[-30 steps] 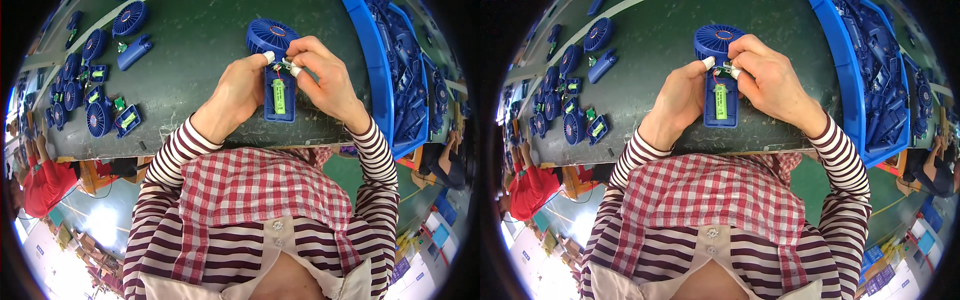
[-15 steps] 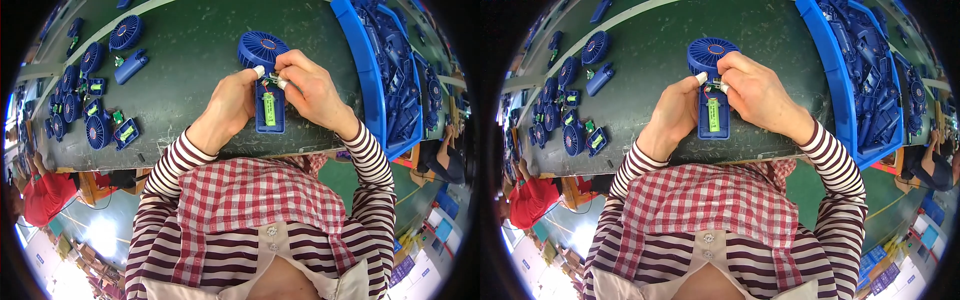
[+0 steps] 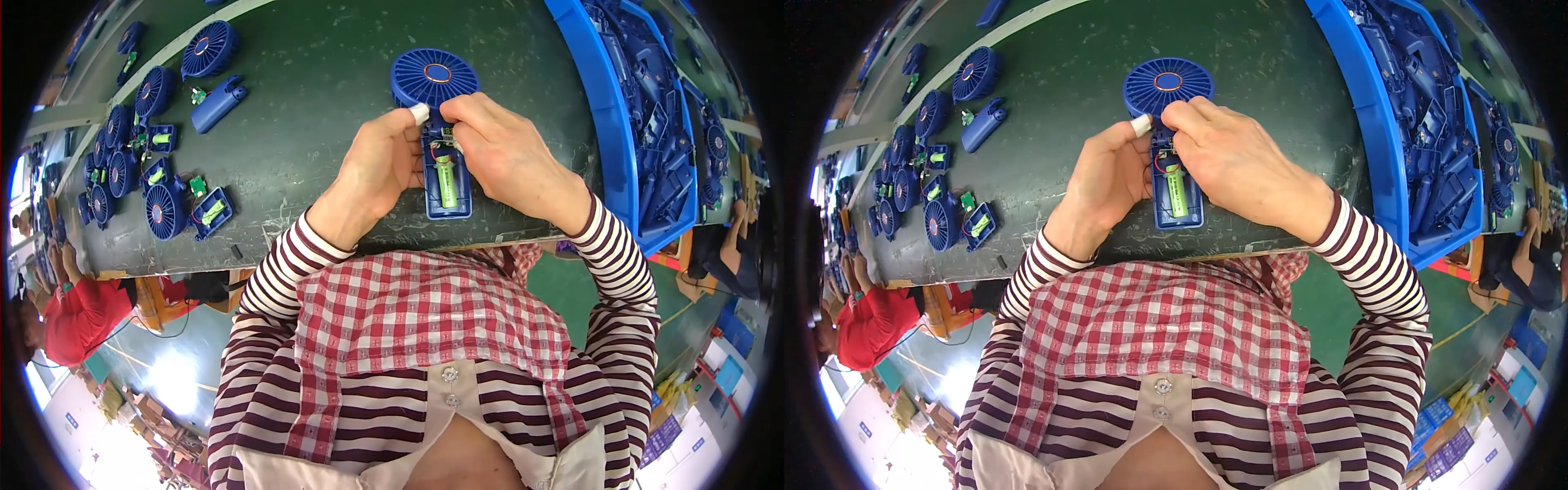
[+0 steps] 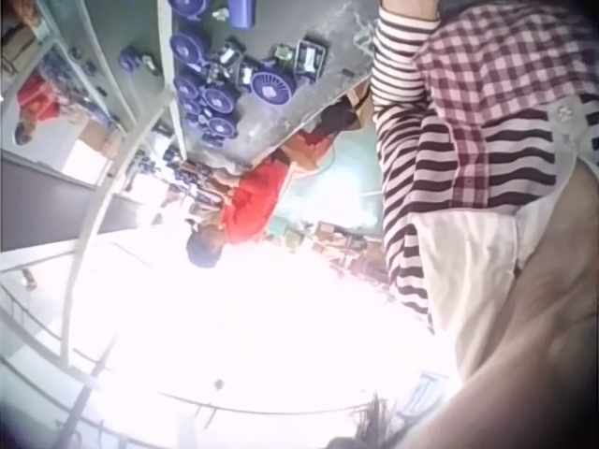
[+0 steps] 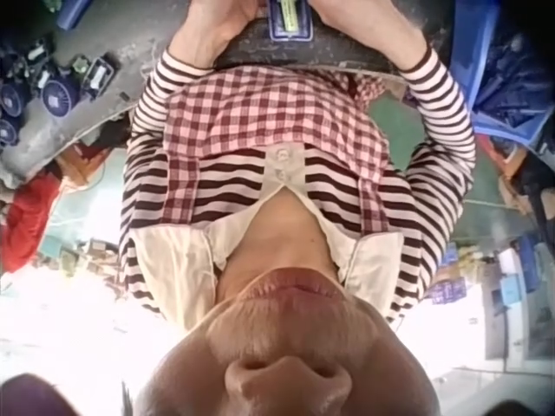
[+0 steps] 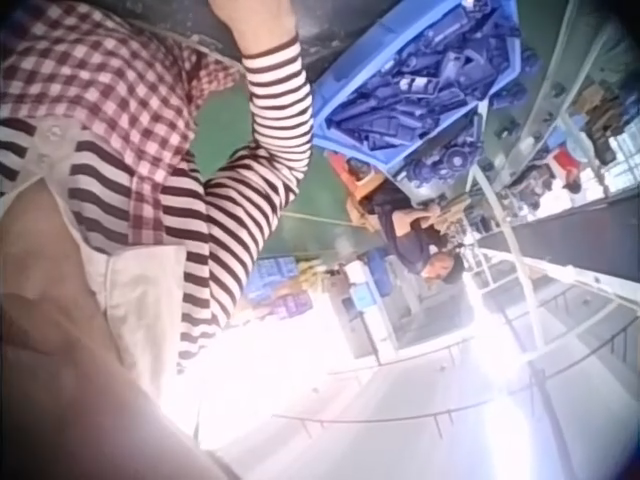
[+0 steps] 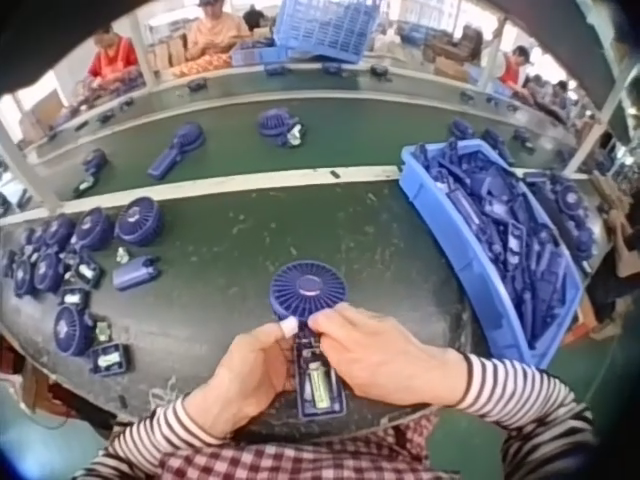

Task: The person assembles portable fans by fitting circuit boards and wiring into the fan bodies, snapping plastic handle covers into place by hand, and setting the assembled fans onto the conveyor belt.

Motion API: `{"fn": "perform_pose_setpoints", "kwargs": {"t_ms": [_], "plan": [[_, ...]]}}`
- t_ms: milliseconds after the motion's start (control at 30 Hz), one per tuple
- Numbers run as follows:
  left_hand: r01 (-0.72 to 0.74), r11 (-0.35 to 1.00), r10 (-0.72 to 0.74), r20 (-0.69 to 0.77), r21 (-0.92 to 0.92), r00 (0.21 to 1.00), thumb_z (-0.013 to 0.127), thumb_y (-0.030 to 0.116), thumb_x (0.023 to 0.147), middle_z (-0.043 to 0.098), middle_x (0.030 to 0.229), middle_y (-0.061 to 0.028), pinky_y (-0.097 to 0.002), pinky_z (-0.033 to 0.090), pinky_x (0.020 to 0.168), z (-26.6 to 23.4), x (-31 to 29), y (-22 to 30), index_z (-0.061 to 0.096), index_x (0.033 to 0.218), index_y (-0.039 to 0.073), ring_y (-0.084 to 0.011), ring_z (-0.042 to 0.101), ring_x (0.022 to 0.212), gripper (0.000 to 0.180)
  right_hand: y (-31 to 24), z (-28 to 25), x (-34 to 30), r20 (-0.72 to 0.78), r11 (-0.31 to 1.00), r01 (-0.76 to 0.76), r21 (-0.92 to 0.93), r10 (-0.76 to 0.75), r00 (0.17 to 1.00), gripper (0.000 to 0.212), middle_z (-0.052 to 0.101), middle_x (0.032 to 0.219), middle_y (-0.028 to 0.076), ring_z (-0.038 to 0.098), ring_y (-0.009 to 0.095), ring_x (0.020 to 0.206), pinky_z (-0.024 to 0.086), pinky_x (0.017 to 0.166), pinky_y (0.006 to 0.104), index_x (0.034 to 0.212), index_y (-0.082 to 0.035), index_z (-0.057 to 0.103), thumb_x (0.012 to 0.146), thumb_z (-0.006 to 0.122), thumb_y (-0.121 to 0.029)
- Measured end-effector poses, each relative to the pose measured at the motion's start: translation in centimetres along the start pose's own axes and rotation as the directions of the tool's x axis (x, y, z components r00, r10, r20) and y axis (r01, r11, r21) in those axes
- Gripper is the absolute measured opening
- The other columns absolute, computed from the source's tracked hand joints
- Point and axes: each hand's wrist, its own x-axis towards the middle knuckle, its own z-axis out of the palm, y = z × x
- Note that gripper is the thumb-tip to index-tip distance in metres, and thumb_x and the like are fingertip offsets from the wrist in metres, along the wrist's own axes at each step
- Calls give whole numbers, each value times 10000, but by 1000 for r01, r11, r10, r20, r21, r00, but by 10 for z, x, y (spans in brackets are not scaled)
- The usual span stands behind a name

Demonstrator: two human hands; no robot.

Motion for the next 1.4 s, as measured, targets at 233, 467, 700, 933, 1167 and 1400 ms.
{"fn": "perform_pose_setpoints", "kwargs": {"t_ms": [233,467,700,933,1167,1400], "plan": [[-37,995,32,55,88,998,516,236,869,600,887,-61,-313,468,701,-9,0,-8,578,981,-2,-142,577,782,269,-5,6,1,44,997,22,-79,-19,999,138,495,967,112,498,246,856,433,705,328,738,32,525,622,589,-6],[-74,988,65,72,132,995,567,115,861,625,867,-61,-271,506,654,-15,6,-11,597,963,-29,-126,603,731,179,-1,10,4,11,998,37,-53,-36,999,132,487,927,108,490,244,835,414,694,335,723,21,529,612,595,-7],[-105,976,103,24,192,994,581,88,849,625,843,-42,-251,497,594,-9,3,-16,604,962,-20,-108,589,708,158,-6,2,5,31,997,51,-61,-49,998,119,491,930,115,493,256,839,413,704,355,714,16,525,624,584,-36],[-117,961,100,79,249,992,565,113,870,609,840,-33,-232,494,586,-10,0,-23,600,965,-17,-96,582,710,165,-9,6,-9,-18,994,9,-106,-11,1000,125,484,873,101,497,255,787,403,679,355,751,-15,519,655,570,-76],[-84,985,89,-31,148,996,545,79,867,602,759,-25,-222,447,511,-6,6,-24,605,906,-3,-84,549,608,108,-1,18,-12,-80,995,-60,-80,54,995,99,445,721,63,506,231,657,385,575,346,741,-67,499,673,568,-90],[-35,990,28,55,138,998,549,148,886,607,837,-50,-241,488,605,-7,12,-16,571,952,-26,-110,576,672,188,12,25,-15,-73,993,-120,2,119,990,124,469,736,85,529,258,683,412,584,362,715,-41,476,666,590,-53]]}}
